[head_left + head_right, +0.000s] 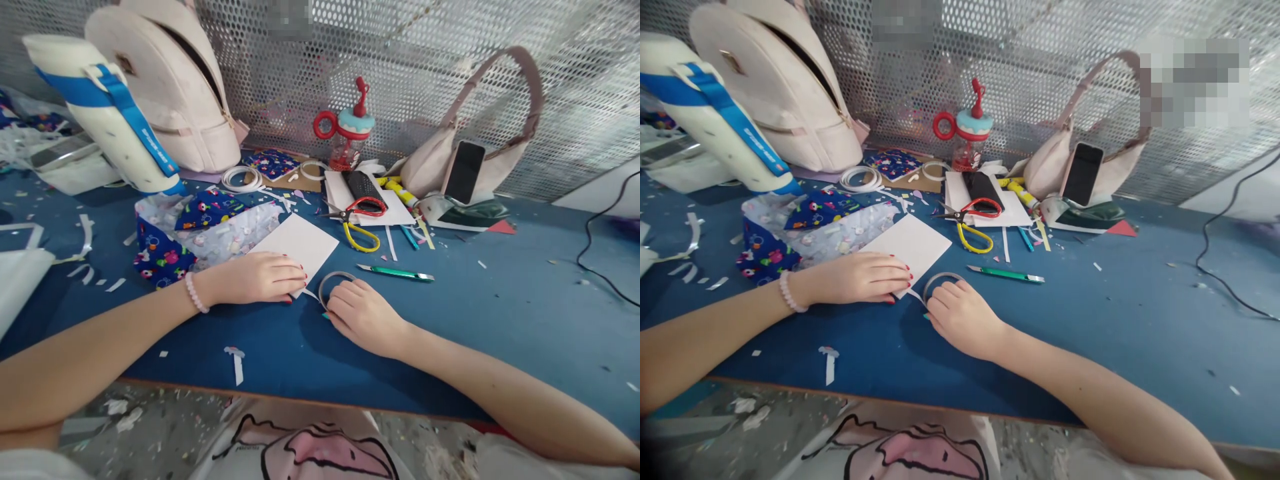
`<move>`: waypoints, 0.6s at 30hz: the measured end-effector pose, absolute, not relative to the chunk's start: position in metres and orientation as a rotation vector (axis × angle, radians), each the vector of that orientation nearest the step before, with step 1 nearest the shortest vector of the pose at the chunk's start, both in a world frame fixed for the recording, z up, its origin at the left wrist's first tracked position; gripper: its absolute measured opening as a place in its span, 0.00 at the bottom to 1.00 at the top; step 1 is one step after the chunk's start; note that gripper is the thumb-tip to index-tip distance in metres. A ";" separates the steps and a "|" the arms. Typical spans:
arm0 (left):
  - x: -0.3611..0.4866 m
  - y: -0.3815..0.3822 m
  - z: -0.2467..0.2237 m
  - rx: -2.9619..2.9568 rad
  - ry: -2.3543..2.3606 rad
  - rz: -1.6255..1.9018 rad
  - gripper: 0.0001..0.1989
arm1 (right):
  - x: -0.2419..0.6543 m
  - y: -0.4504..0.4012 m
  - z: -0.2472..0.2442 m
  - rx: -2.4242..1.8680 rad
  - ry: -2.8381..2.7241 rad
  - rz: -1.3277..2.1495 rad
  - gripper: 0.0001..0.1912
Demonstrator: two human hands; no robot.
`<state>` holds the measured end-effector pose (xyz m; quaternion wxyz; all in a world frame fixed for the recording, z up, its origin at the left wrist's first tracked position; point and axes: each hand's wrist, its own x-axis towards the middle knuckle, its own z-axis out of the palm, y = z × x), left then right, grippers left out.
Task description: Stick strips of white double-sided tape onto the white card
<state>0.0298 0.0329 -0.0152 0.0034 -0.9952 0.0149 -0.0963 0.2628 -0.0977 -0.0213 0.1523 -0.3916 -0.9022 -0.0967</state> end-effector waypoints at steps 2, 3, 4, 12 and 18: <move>0.030 0.034 -0.014 -3.087 0.063 -0.359 0.16 | 0.268 -0.097 -0.022 -1.141 -2.503 -0.256 0.11; 0.029 0.034 -0.013 -3.066 0.073 -0.400 0.16 | 0.271 -0.097 -0.022 -1.141 -2.447 -0.233 0.10; 0.029 0.034 -0.013 -3.044 0.072 -0.446 0.17 | 0.274 -0.097 -0.020 -1.138 -2.390 -0.204 0.09; 0.017 0.035 -0.002 -2.891 -0.222 -0.806 0.14 | 0.279 -0.102 0.001 -0.911 -2.237 -0.270 0.08; -0.001 0.015 0.023 -2.844 -0.287 -1.085 0.06 | 0.294 -0.105 0.023 -0.897 -2.162 -0.526 0.07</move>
